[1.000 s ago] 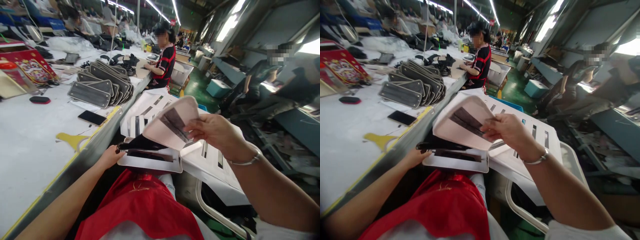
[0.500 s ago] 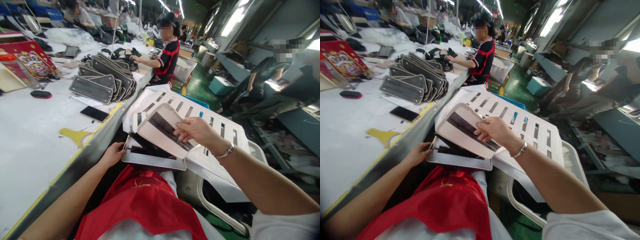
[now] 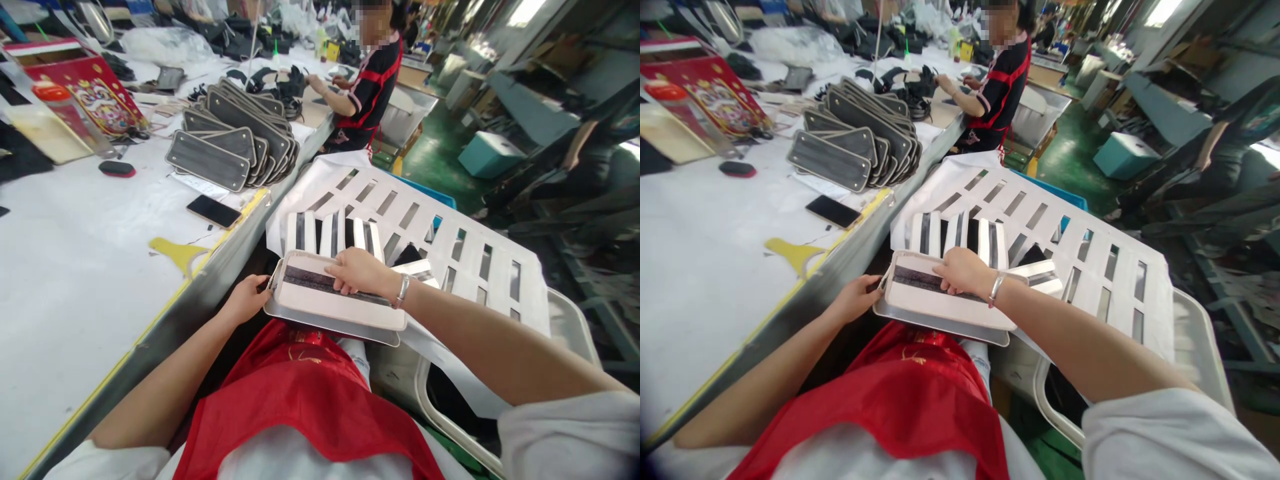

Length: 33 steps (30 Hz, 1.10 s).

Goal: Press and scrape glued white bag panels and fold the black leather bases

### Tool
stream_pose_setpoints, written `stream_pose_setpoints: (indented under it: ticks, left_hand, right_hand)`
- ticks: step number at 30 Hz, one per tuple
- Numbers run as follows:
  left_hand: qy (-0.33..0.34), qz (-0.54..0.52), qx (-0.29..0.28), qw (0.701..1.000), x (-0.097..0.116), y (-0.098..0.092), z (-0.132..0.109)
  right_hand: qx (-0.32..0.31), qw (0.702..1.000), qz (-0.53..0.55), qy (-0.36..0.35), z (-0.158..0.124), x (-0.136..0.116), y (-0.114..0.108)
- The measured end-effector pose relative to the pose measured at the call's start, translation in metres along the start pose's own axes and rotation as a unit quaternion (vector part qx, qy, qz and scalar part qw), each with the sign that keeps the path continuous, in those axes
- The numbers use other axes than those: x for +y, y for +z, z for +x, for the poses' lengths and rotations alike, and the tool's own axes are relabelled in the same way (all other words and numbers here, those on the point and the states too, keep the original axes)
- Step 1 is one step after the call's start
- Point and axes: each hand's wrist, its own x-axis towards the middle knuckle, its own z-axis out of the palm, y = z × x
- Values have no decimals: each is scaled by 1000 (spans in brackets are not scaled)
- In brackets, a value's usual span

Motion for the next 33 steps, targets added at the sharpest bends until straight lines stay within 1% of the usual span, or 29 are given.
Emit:
stream_pose_setpoints:
  ticks: [5, 7, 9, 11, 15, 19, 21, 24, 26, 27, 29, 31, 33]
  left_hand:
    - [1, -3, -3, 1000, -2, -2, 1]
    - [4, -11, -5, 1000, -5, -1, 2]
    - [9, -21, -4, 1000, -8, -1, 3]
    - [13, -32, -2, 999, -11, 0, 3]
    - [4, -55, 1, 998, -14, 3, 3]
    - [1, -82, 8, 997, -12, 3, 2]
    - [3, -88, 5, 996, -9, 2, 2]
    - [-14, -52, 2, 999, -4, 3, 5]
    - [-28, -18, 7, 999, -1, 5, 9]
    - [-34, -8, 9, 999, 0, 7, 12]
    - [-43, -1, 1, 999, 2, 10, 16]
    - [-52, 3, -11, 999, 3, 12, 21]
    - [-59, 15, -21, 998, 4, 11, 24]
  right_hand:
    - [-11, 995, -95, -20, 12, 0, 21]
    - [-2, 991, -132, -37, 15, 2, 29]
    - [12, 990, -139, -38, 20, 5, 35]
    - [7, 993, -113, -24, 25, 6, 38]
    - [-44, 999, -9, 22, 37, 6, 38]
    - [-77, 988, 95, 91, 51, 3, 34]
    - [-89, 982, 119, 118, 57, 2, 33]
    - [-96, 979, 117, 134, 63, 3, 32]
    - [-101, 984, 79, 125, 65, 5, 34]
    - [-104, 988, 32, 109, 65, 7, 35]
    - [-94, 989, -97, 61, 62, 8, 40]
    - [-47, 976, -211, 16, 57, 7, 48]
    - [15, 963, -270, -4, 49, 4, 57]
